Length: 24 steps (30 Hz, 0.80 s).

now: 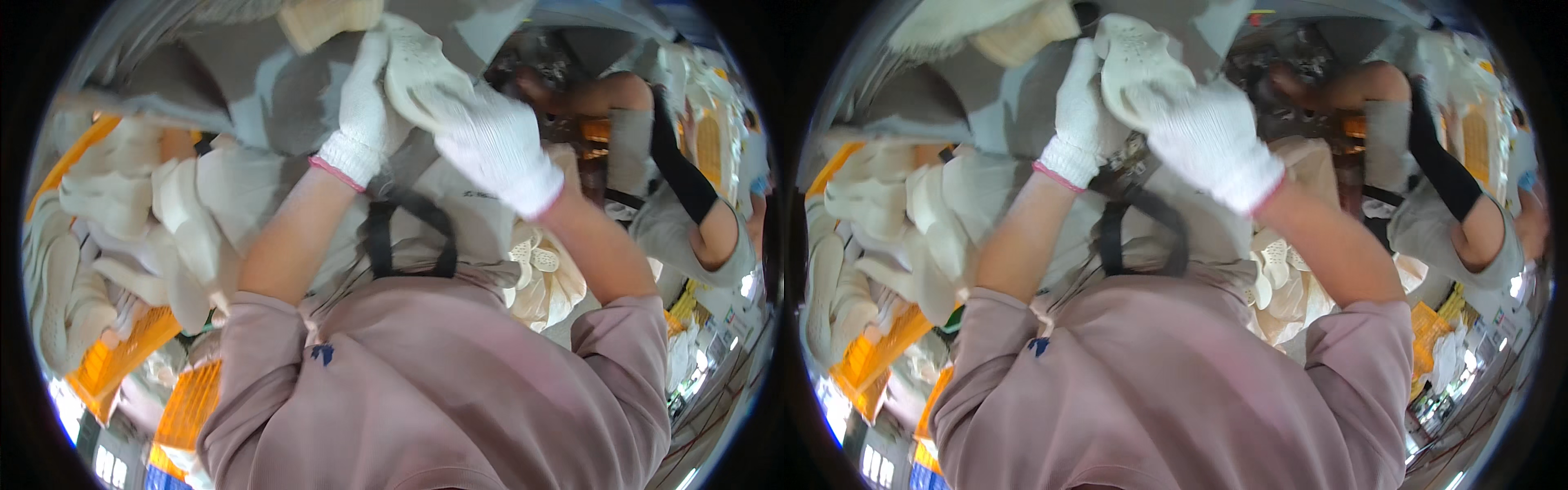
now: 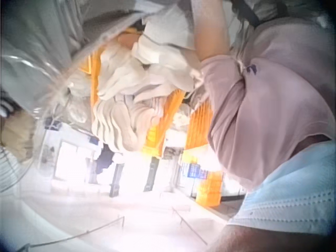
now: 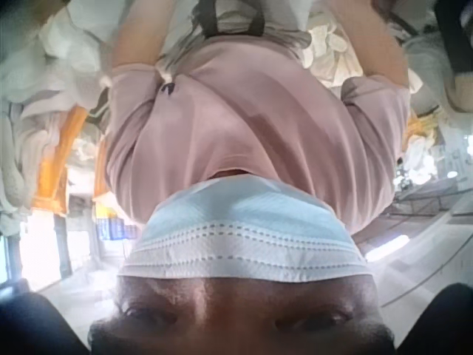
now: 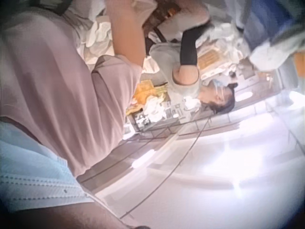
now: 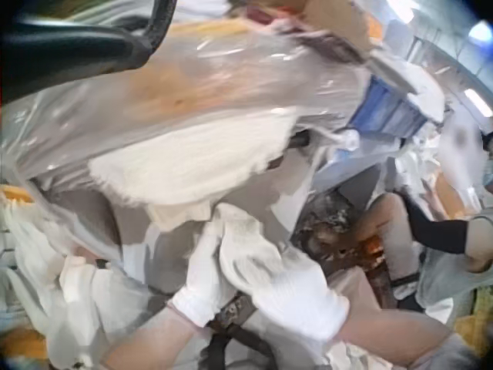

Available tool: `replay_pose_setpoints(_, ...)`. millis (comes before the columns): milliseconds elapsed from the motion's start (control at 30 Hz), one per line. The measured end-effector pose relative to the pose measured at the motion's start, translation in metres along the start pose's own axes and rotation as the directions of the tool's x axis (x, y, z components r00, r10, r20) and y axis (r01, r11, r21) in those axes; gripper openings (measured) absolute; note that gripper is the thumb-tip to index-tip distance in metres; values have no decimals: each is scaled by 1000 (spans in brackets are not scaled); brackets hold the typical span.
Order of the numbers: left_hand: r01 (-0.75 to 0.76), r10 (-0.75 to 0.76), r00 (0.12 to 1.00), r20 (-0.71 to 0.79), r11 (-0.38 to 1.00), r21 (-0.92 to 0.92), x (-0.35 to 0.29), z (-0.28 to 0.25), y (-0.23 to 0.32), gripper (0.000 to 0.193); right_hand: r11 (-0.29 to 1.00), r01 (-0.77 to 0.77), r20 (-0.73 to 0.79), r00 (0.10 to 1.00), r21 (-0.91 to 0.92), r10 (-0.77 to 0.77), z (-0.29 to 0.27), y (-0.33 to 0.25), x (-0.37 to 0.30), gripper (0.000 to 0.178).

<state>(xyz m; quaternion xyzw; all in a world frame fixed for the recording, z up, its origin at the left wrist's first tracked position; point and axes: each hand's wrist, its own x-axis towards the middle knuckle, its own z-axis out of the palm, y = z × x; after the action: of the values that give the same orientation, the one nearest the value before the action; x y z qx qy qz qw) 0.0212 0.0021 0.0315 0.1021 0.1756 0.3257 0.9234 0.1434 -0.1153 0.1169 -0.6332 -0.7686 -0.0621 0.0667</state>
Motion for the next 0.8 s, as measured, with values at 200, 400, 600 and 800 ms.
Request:
replay_pose_setpoints(200,-230,260,932,-254,963,142,10,-3,44,63,842,-351,-27,918,411,396,26,-57,39,49)
replay_pose_setpoints(400,20,97,920,-380,956,293,15,-26,41,40,866,-311,-93,923,391,373,15,-62,57,45)
replay_pose_setpoints(600,-282,709,615,345,-211,936,20,-42,26,38,851,-443,-119,864,282,489,13,-59,94,40)
replay_pose_setpoints(800,-106,116,969,-217,993,60,27,-35,27,43,667,-437,377,893,603,244,-6,-40,80,55)
